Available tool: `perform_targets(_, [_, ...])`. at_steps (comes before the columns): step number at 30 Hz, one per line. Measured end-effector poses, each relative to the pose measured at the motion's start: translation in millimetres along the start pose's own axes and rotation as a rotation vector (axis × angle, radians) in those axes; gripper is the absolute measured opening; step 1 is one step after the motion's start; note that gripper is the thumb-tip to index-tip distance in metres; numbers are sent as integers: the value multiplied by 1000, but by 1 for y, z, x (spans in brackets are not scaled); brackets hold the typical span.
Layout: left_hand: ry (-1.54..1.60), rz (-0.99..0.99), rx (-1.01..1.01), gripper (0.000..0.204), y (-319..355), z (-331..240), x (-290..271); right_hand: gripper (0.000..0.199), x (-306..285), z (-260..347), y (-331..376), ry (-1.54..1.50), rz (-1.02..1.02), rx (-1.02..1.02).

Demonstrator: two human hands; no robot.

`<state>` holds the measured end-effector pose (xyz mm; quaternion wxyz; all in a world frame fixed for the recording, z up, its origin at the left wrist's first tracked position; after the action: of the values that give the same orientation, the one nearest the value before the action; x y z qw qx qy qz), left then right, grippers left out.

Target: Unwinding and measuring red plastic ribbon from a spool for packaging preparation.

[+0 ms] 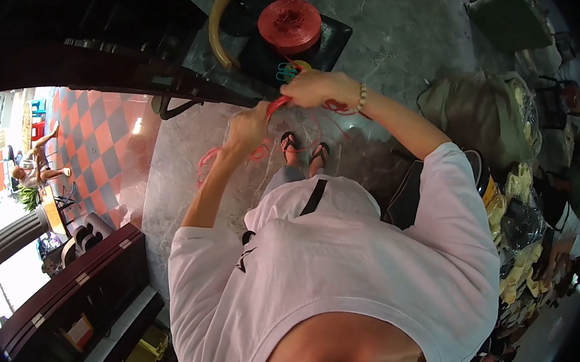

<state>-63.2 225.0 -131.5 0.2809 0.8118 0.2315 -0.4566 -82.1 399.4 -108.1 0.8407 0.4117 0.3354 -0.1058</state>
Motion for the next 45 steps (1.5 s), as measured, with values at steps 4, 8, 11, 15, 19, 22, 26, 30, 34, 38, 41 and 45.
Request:
perform_targets(4, [-19,4,-46,20,33,56,0,26,33,-71,-6,-24,12,59])
perform_targets(8, [-55,14,-163,16,91,105,8,27,46,-112,7,10,-25,243])
perform_targets(11, [-70,125,-291,20,122,129,15,25,33,-95,10,23,-14,276])
perform_targets(15, [-36,-1,-229,80,99,93,6,18,2,-39,21,195,-58,239])
perform_targets(19, [77,-279,157,85,6,-9,-32,12,-4,0,16,262,-223,135])
perform_targets(22, [488,-66,104,64,-41,-15,-2,19,-11,15,1,294,-354,23])
perform_targets(26, [364,-269,112,37,-55,-12,3,39,-55,-16,34,-67,-190,-8])
perform_targets(30, [923,-99,48,26,-74,-25,-4,31,-72,-57,51,-500,-382,-239])
perform_targets(34, [1353,-47,73,36,-97,-40,4,27,-79,-50,50,-913,-517,-326])
perform_targets(38, [1441,174,135,36,-102,-66,8,23,-82,-40,47,-1166,-448,-316])
perform_targets(41, [1381,51,272,25,-94,-93,-5,22,-83,-41,42,-1195,-493,-386])
perform_targets(45, [1387,118,353,33,-78,-90,-7,19,-94,-42,53,-1166,-549,-465])
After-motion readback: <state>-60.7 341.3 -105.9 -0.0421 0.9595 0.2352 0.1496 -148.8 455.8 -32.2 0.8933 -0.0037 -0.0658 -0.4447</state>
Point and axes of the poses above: each hand's wrist, its own y-axis away from the middle knuckle, its own x-axis out of the palm, z = x × y, the point moved 3 cm from there along -y, towards the middle knuckle, and after that the axes turned 13 degrees about z, right-handed, at the moved point
